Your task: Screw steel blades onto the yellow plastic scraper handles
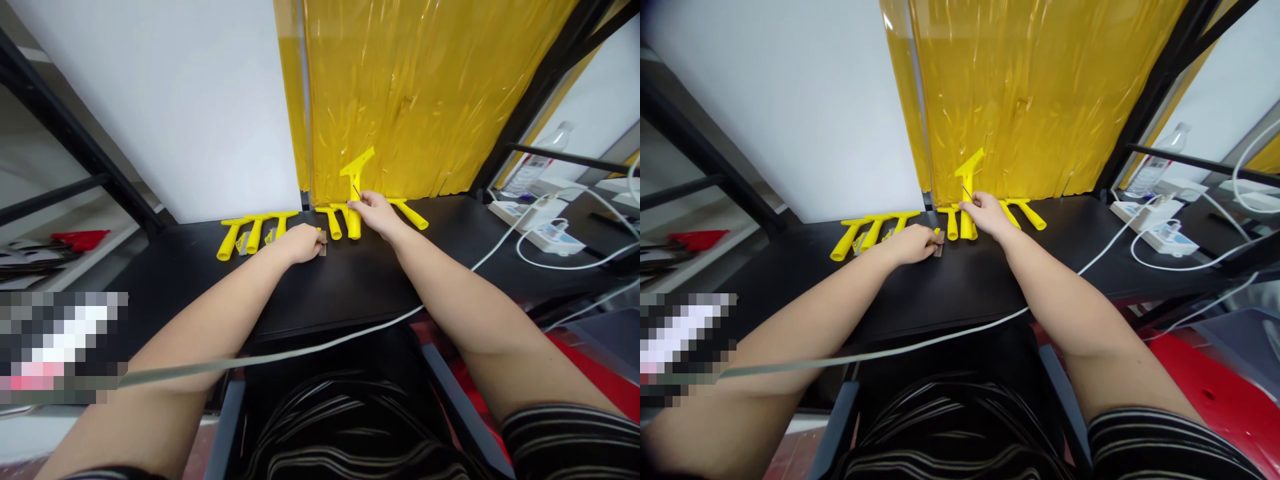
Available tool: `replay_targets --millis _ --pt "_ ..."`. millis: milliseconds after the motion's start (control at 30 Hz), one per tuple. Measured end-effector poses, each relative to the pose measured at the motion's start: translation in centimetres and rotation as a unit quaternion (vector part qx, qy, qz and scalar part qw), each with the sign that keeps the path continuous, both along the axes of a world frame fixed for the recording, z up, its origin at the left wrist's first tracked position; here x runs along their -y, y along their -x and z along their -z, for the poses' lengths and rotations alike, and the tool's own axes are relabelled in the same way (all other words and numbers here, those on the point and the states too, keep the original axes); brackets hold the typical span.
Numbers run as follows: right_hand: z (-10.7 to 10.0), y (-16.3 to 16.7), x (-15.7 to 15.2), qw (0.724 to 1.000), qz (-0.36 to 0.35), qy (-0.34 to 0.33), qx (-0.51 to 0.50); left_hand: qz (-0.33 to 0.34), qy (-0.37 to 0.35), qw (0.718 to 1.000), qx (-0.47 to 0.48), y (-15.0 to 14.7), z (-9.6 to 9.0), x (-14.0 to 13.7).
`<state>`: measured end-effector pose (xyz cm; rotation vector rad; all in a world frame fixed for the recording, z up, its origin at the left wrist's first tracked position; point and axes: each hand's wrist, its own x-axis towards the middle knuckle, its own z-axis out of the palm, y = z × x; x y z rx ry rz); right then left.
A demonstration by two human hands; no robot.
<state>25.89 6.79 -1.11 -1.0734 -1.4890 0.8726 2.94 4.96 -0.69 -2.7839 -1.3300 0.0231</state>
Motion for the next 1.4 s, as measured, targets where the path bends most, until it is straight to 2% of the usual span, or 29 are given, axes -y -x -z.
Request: replay_targets --millis 167,367,500,633,733,800,867,900,967,1033,1100,1167,1233,1300,1333,1367,1400 --pt "-0.1 -0.1 0.2 0.999 -0.033 0.001 0.013 0.025 0.041 0.999 0.020 1.0 -0.8 1.9" --pt "-0.3 -0.2 0.6 0.995 -0.046 0.000 0.084 0.063 0.100 0.991 0.057 2.3 -1.5 3.9" --pt "-0.5 -0.5 1.2 0.986 -0.133 0.031 0.097 0.071 0.152 0.981 0.093 3.2 -1.9 4.0" --pt "-1.2 -0.8 2.3 0.962 -0.219 0.066 0.146 0.079 0.182 0.973 0.116 4.1 -2.1 4.0" --pt "-1.6 -0.7 3.0 0.949 -0.259 0.087 0.156 0.099 0.161 0.968 0.163 4.4 -2.0 4.3" --pt "-1.6 -0.3 3.2 0.953 -0.261 0.094 0.123 0.078 0.129 0.959 0.239 4.1 -1.6 4.4" --pt "-1.3 0.5 3.3 0.961 -0.252 0.086 0.074 0.029 0.147 0.923 0.354 3.4 -1.0 4.4" --pt "-1.1 1.0 3.3 0.965 -0.248 0.074 0.049 0.005 0.184 0.888 0.420 3.0 -0.6 4.4" --pt "-0.7 2.2 3.5 0.968 -0.248 0.048 0.015 -0.014 0.259 0.800 0.541 2.1 0.0 4.4" --pt "-0.4 3.4 3.7 0.968 -0.251 0.020 0.007 -0.029 0.294 0.728 0.618 1.4 0.2 4.4" --pt "-0.3 4.1 4.0 0.969 -0.245 -0.011 0.011 -0.046 0.307 0.693 0.651 1.1 0.0 4.5" --pt "-0.3 4.2 4.1 0.970 -0.238 -0.034 0.030 -0.070 0.310 0.677 0.663 1.3 -0.4 4.5" --pt "-0.5 3.7 4.0 0.962 -0.249 -0.057 0.095 -0.106 0.306 0.665 0.673 1.9 -1.0 4.3" --pt "-0.5 2.9 3.9 0.933 -0.279 -0.091 0.207 -0.138 0.307 0.666 0.665 2.8 -1.6 3.9" --pt "-0.5 2.6 3.9 0.912 -0.296 -0.107 0.265 -0.143 0.313 0.683 0.645 3.2 -1.8 3.7" --pt "-0.5 2.4 3.8 0.889 -0.310 -0.119 0.316 -0.140 0.298 0.718 0.613 3.6 -1.9 3.6" --pt "-0.4 2.3 3.8 0.870 -0.320 -0.125 0.355 -0.133 0.265 0.765 0.572 4.0 -2.1 3.5"
